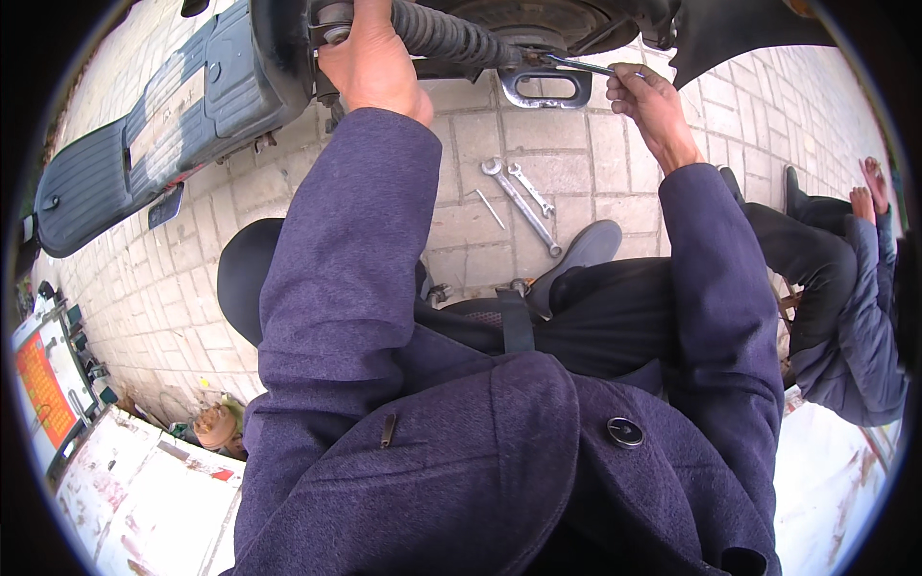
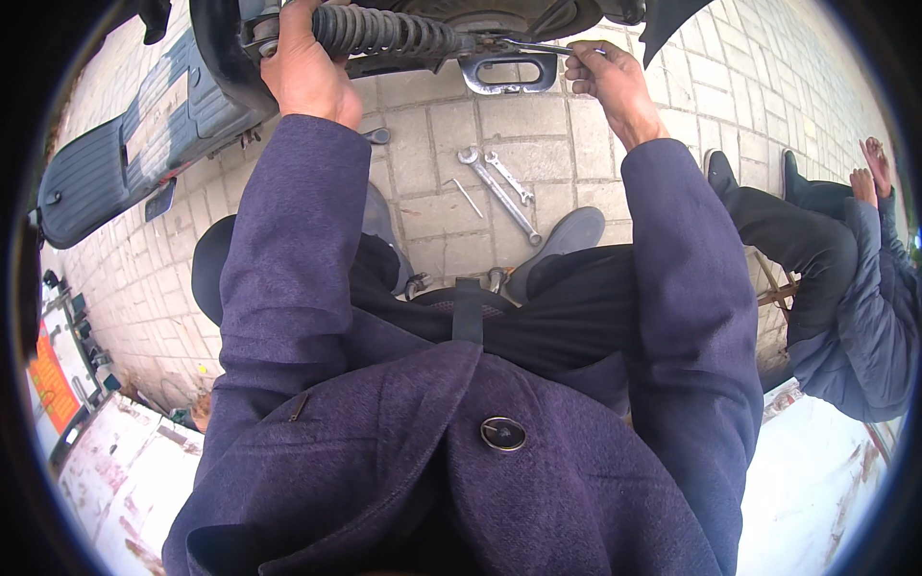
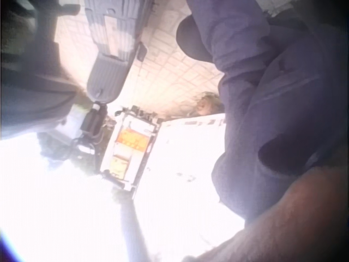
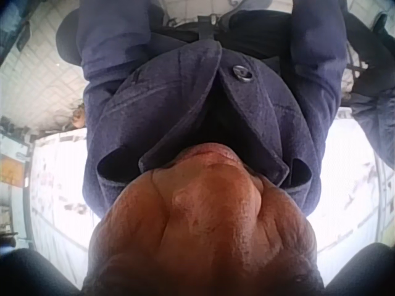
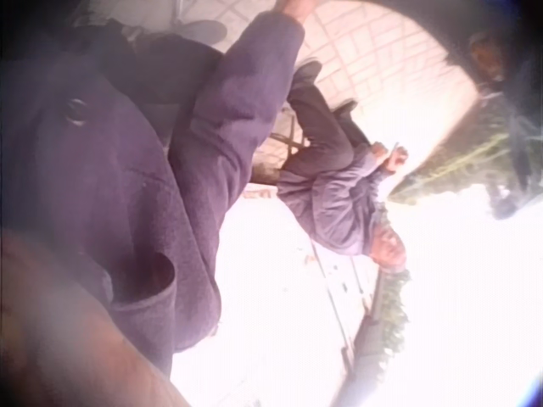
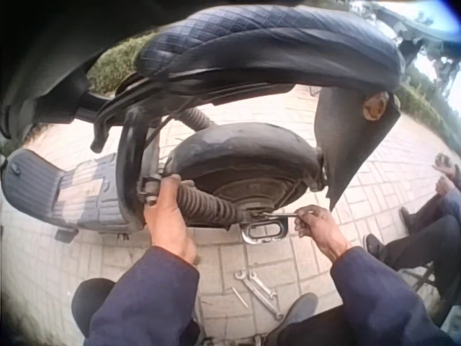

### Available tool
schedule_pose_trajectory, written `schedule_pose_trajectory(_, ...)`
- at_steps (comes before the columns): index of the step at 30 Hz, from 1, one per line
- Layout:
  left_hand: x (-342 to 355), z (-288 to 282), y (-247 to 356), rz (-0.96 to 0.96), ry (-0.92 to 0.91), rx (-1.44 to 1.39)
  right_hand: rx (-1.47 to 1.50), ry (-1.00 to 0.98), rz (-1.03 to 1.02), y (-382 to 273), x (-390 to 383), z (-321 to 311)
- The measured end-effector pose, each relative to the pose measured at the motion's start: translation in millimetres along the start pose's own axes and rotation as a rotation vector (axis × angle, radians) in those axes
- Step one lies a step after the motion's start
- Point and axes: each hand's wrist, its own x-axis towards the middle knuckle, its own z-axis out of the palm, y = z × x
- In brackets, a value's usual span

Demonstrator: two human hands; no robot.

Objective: The person uses a wrench to tighten a bolt on the rear suspension of a motorcycle. They repeatedly reposition the wrench and apply torque to the fastener while seated on the ground.

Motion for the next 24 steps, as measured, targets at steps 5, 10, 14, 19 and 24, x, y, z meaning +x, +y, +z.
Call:
schedule_pose_trajectory(5, -3, 0, 1, -0.037, 0.006, -0.019, 0.163, -0.093, 0.022, 25, 16, -8)
schedule_pose_trajectory(10, 0, 1, 2, -0.014, -0.023, -0.02, 0.239, -0.155, 0.025, 37, 23, -14)
schedule_pose_trajectory(14, -2, 2, 2, 0.001, -0.009, -0.016, 0.3, -0.151, -0.004, 34, 24, -17)
schedule_pose_trajectory(19, -1, 1, 4, 0.022, -0.054, -0.008, 0.297, -0.237, -0.026, 32, 25, -13)
schedule_pose_trajectory(24, -1, 1, 3, -0.006, -0.013, -0.017, 0.317, -0.263, -0.022, 35, 32, -13)
